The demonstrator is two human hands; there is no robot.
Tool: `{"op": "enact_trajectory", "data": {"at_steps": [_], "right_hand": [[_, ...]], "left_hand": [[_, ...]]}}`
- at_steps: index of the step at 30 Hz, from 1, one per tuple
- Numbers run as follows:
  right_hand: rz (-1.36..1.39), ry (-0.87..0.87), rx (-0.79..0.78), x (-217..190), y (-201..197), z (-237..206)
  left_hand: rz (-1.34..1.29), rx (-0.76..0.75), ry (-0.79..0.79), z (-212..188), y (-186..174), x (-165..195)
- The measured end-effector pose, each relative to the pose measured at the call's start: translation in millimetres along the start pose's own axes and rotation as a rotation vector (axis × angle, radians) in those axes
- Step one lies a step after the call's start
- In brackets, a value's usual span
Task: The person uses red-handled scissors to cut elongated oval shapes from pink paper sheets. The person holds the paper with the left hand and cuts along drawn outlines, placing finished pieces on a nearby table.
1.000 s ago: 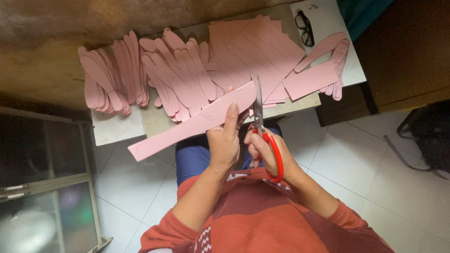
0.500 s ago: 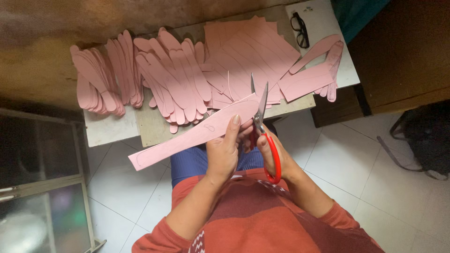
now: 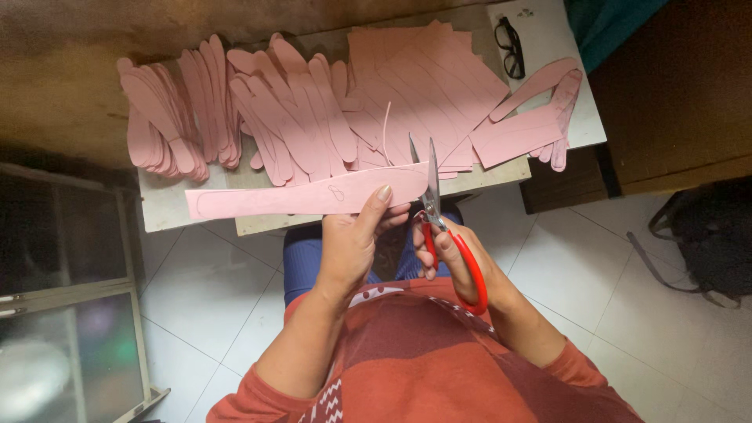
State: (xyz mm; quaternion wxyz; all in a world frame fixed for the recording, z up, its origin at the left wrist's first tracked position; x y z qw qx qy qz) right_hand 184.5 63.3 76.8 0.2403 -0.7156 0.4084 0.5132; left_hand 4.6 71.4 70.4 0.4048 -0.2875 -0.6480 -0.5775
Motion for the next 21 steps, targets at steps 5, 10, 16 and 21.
{"op": "enact_trajectory", "data": {"at_steps": [5, 10, 16, 21], "right_hand": [[0.015, 0.043, -0.042, -3, 0, -2], [-0.063, 0.07, -0.065, -2, -6, -5], [-0.056, 0.169, -0.111, 4, -9, -7], [-0.071, 0.11, -0.069, 5, 3, -4]], "left_hand": [[0.035, -0.003, -0.035, 5, -8, 4], [0.083, -0.04, -0.037, 10, -16, 11], [0.183, -0.029, 0.031, 18, -21, 22], [0.102, 0.077, 0.224, 11, 3, 9]]}}
Point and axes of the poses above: each hand's wrist, its own z-axis towards the middle knuckle, its own y-axis out of the palm, x = y × z, the point moved 2 cm from there along z, towards the middle knuckle, and after that the axes turned 15 degrees about y, right-handed, at the moved point
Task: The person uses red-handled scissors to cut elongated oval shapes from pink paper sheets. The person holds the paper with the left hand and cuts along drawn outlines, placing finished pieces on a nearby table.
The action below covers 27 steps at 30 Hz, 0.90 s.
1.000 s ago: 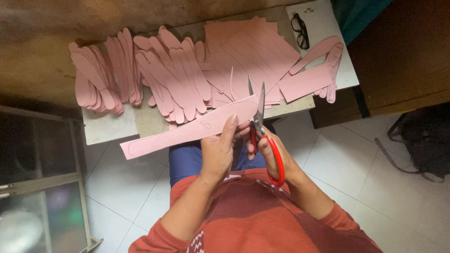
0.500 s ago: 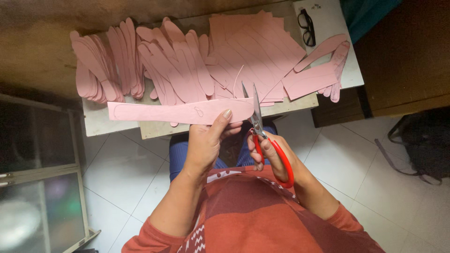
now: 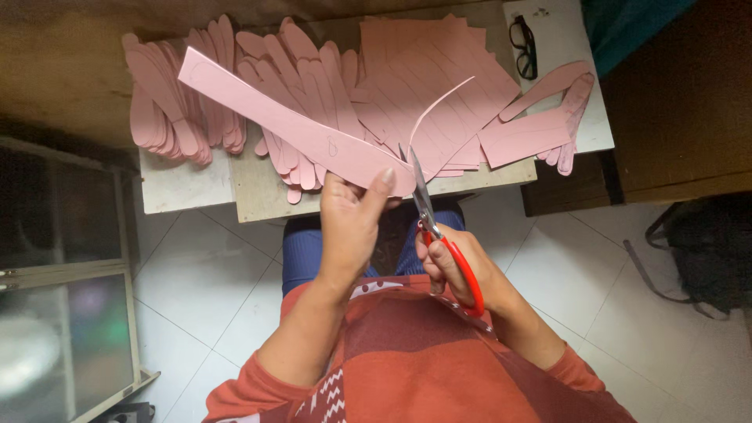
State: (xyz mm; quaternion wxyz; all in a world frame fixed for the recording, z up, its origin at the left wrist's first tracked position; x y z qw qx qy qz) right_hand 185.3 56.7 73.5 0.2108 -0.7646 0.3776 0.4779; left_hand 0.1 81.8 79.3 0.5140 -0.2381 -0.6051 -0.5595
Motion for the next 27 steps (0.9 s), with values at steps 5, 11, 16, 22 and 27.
{"op": "enact_trajectory", "data": {"at_steps": [5, 11, 16, 22, 27], "right_hand": [[-0.124, -0.077, 0.073, -6, 1, 2], [-0.248, -0.263, 0.095, -13, -3, 4], [-0.163, -0.193, 0.092, -11, 0, 1], [-0.16, -0.143, 0.106, -7, -3, -3], [-0.16, -0.07, 0.086, -4, -7, -8]], "left_hand": [[0.003, -0.057, 0.051, -4, 8, -2], [-0.03, -0.124, -0.039, -16, 15, 3], [-0.091, -0.141, -0.043, -15, 13, 7], [0.012, -0.159, -0.046, -12, 10, 5], [0.014, -0.22, -0.059, -9, 4, 7]]}}
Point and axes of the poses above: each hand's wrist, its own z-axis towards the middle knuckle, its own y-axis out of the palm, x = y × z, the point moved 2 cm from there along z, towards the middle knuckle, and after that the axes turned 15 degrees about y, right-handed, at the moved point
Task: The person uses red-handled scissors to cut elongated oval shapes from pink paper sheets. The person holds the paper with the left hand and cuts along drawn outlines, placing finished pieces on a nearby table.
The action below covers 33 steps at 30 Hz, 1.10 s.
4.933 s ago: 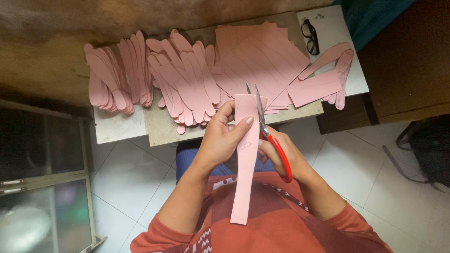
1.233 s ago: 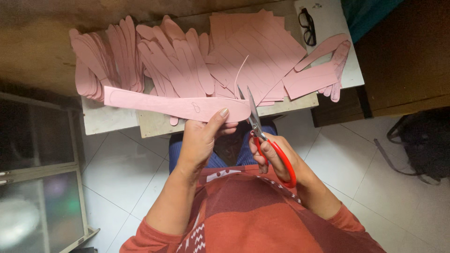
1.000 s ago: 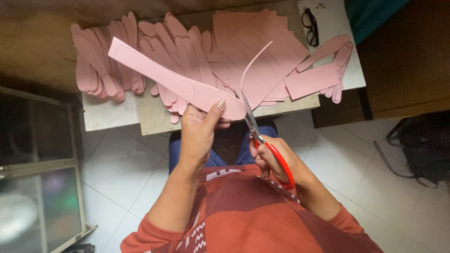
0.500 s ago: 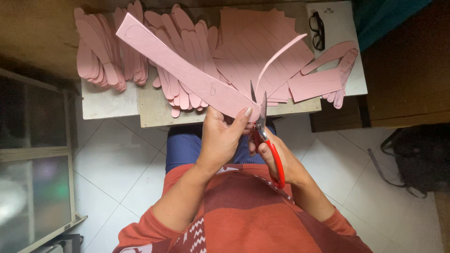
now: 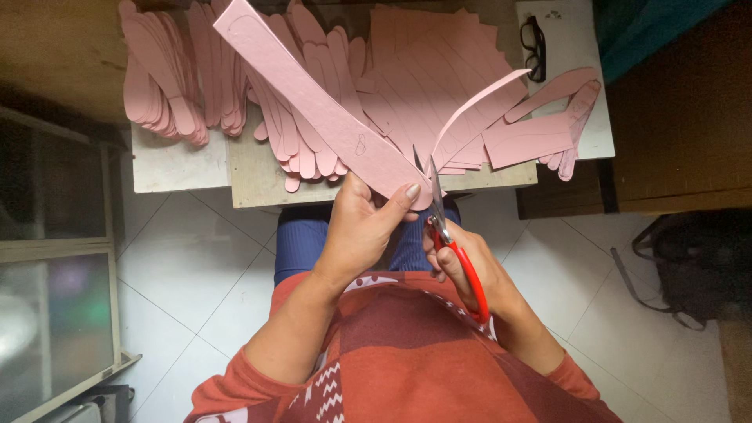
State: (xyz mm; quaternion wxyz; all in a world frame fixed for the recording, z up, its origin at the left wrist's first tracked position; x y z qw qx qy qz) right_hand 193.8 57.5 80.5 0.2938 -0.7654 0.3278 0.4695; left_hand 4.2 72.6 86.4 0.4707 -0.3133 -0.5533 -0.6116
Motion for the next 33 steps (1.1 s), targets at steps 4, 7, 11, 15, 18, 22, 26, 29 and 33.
{"op": "enact_trajectory", "data": {"at_steps": [4, 7, 11, 15, 18, 22, 26, 29, 33], "right_hand": [[-0.008, 0.114, 0.013, 1, -1, -1], [-0.079, 0.083, 0.024, -2, -1, -2], [-0.085, 0.101, 0.035, -2, -1, -4], [-0.094, 0.115, 0.041, 0, -1, -5], [-0.087, 0.128, 0.046, 1, -1, -5], [-0.104, 0.147, 0.03, -1, -2, -2], [-0.16, -0.033, 0.022, -12, -1, -2], [-0.246, -0.081, 0.057, -16, -2, -3], [-0.207, -0.09, 0.071, -14, 2, -3]], "left_hand": [[0.009, -0.045, -0.025, 2, -5, 4], [0.029, -0.049, -0.058, 3, -7, 3], [0.072, -0.028, -0.098, 4, -12, 0], [0.04, -0.056, -0.078, 5, -15, -1], [0.026, -0.028, -0.048, 6, -15, -1], [0.058, 0.053, -0.004, 6, -13, 2], [0.057, 0.0, 0.015, -2, -5, 5], [0.025, -0.047, -0.028, -6, -3, 5], [0.098, -0.064, -0.014, -6, -5, 3]]}}
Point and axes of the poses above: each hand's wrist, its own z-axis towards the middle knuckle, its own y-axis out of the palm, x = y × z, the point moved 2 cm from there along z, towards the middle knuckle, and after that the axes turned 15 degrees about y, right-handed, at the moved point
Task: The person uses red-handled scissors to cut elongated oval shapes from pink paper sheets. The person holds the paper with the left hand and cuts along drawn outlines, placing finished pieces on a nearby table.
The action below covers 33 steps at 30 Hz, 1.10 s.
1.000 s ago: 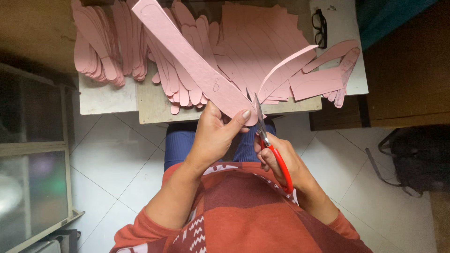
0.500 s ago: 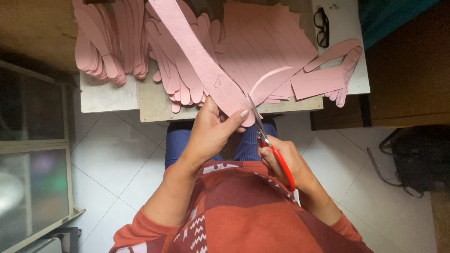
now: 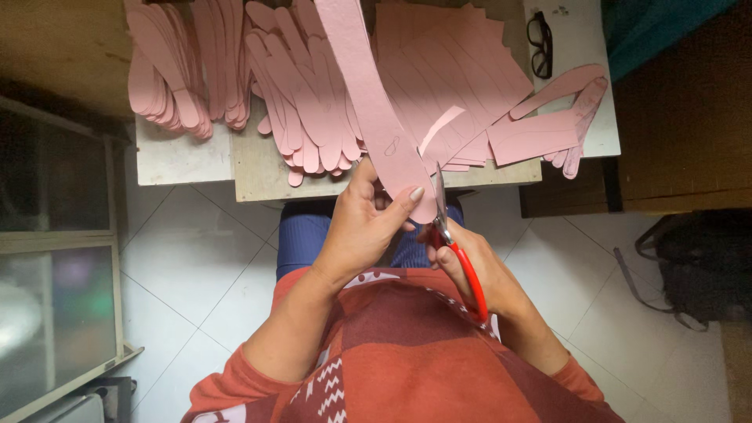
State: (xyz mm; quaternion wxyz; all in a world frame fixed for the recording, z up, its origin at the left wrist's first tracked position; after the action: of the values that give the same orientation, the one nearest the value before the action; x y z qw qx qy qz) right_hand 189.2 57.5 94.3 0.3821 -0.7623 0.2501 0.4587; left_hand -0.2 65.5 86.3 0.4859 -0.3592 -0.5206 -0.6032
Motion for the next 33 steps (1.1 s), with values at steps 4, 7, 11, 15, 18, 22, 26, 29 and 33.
{"op": "enact_trajectory", "data": {"at_steps": [4, 7, 11, 15, 18, 22, 26, 29, 33], "right_hand": [[0.083, 0.07, -0.007, 5, 3, -2], [0.113, 0.146, 0.006, 7, 4, -4], [0.047, 0.152, 0.038, 6, 3, -5], [0.048, 0.177, 0.058, 8, 4, -6], [0.057, 0.206, 0.062, 12, 5, -8], [0.095, 0.249, 0.062, 17, 6, -8], [0.028, 0.219, 0.071, 18, 8, -7], [0.037, 0.22, 0.047, 15, 10, -7], [0.025, 0.085, 0.029, 6, 6, -2]], "left_hand": [[-0.016, 0.006, -0.02, 1, -1, -3], [-0.046, 0.008, -0.026, 1, -2, -5], [-0.069, 0.01, -0.047, 3, -3, -10], [-0.088, 0.021, -0.058, 5, -6, -12], [-0.09, 0.022, -0.071, 4, -8, -14], [-0.098, 0.032, -0.079, 4, -10, -15], [-0.161, 0.124, 0.08, 6, -13, -12], [-0.201, 0.145, 0.089, 6, -15, -9], [-0.198, 0.09, 0.082, 3, -6, -6]]}}
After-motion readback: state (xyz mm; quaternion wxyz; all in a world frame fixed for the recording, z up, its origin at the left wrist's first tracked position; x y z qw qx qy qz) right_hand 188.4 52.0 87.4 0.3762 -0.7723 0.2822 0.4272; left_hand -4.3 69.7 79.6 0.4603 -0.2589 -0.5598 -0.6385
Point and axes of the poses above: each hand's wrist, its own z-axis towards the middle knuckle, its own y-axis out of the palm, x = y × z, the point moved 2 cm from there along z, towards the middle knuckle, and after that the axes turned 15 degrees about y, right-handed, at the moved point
